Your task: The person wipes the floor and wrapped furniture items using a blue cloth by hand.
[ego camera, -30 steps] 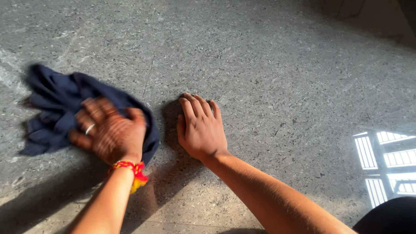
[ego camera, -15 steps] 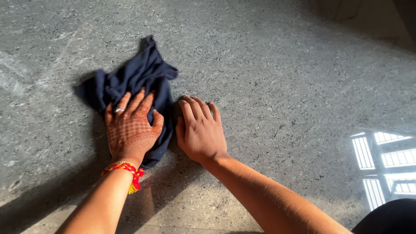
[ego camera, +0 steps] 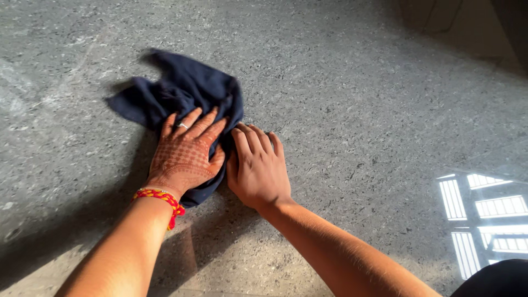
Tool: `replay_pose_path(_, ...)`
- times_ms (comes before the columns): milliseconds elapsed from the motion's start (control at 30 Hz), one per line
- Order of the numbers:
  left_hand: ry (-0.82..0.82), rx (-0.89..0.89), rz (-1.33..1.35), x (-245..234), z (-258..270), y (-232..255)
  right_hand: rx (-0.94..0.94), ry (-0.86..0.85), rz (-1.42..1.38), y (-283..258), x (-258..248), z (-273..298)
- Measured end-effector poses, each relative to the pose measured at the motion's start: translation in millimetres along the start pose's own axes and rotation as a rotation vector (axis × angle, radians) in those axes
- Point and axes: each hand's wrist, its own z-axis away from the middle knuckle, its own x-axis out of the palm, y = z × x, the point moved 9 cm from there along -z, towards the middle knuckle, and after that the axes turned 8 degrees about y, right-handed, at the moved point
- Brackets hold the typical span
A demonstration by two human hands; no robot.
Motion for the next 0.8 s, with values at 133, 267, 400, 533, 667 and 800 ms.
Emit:
replay_pose_path(133,-0.009,-0.102,0.022,-2,-6,-7,-0.006,0.013,-0.001,-1,-1,1)
replay_pose_path(267,0.045,-0.566,-0.163,-5,2,-46,-0.005,0.01,-0.015,-1,-1,-1)
replay_pose_path(400,0.352,-0.902,-0.394,-28,36,-57,0.016,-0.019,-0.018,0,1,0)
replay_pose_path(533,0.296,-0.808,-0.43,-21,43,-23,0.032,0.015,-0.018,0,0,-2)
replay_pose_path(667,0.178,-0.622,-0.313,-21,45,13,0.024,0.009,-0.029,1,-1,1)
replay_pose_path(800,0.074,-0.387,-0.26,-34,59,37,0.005,0.001,-0.03,1,-2,-1)
